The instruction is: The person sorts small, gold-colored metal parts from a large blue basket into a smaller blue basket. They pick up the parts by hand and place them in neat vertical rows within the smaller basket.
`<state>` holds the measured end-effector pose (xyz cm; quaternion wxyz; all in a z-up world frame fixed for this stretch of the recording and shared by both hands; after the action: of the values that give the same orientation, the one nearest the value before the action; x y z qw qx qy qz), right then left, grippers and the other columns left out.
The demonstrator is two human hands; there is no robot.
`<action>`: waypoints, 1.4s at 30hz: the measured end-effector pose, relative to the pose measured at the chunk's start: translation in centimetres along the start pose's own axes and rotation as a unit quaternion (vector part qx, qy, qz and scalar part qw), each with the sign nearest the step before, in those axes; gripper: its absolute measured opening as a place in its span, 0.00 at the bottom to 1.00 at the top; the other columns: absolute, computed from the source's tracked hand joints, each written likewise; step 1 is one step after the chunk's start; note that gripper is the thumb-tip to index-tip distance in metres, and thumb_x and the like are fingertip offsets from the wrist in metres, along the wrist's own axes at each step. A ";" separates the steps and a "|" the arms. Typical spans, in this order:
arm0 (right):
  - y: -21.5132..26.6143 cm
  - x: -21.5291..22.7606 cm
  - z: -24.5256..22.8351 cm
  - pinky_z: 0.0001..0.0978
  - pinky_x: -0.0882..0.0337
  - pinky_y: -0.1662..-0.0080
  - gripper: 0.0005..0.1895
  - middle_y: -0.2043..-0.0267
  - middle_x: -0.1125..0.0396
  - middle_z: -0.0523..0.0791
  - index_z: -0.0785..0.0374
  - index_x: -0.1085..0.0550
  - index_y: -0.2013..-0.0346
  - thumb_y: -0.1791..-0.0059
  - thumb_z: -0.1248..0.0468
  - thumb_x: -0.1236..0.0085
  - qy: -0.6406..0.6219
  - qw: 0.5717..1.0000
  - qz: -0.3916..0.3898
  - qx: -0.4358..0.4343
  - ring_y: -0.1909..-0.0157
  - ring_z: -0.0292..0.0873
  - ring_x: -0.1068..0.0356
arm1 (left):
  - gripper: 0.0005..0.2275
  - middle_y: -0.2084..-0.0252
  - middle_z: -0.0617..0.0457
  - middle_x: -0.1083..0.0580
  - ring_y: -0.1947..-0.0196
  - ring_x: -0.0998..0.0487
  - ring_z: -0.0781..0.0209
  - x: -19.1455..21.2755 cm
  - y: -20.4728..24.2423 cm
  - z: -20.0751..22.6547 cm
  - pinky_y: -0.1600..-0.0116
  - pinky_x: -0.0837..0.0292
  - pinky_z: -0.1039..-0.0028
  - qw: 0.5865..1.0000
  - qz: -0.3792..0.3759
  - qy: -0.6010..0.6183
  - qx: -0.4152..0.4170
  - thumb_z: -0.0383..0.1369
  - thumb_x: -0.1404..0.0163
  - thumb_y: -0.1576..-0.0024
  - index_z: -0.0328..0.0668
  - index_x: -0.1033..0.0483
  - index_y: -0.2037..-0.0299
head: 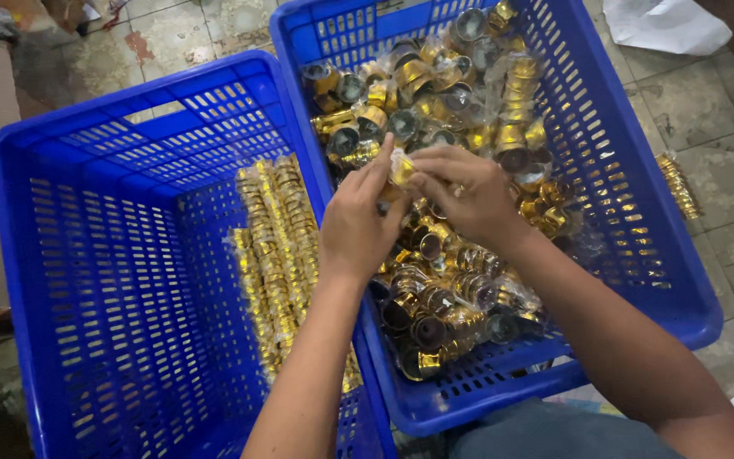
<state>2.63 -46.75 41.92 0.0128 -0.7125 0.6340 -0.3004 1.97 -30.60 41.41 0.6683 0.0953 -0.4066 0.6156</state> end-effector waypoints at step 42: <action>0.8 -1.2 -1.0 0.40 0.25 0.66 0.06 0.58 0.23 0.56 0.66 0.17 0.58 0.45 0.69 0.41 0.031 0.997 -0.041 0.061 0.62 0.62 0.23 | 0.28 0.64 0.46 0.23 0.62 0.22 0.51 -0.9 1.2 -1.2 0.52 0.22 0.64 0.998 0.004 -0.025 -0.062 0.29 0.41 0.46 0.33 0.34 0.33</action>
<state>1.49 -45.49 41.95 0.0241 -0.7265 0.5845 -0.3606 1.51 -30.30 39.59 0.6599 0.0671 -0.4614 0.5893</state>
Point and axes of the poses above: each hand's wrist, its own y-axis away from the middle knuckle, its own x-axis out of the back of the hand, z = x × y, the point moved 5 cm from there along -y, towards the middle knuckle
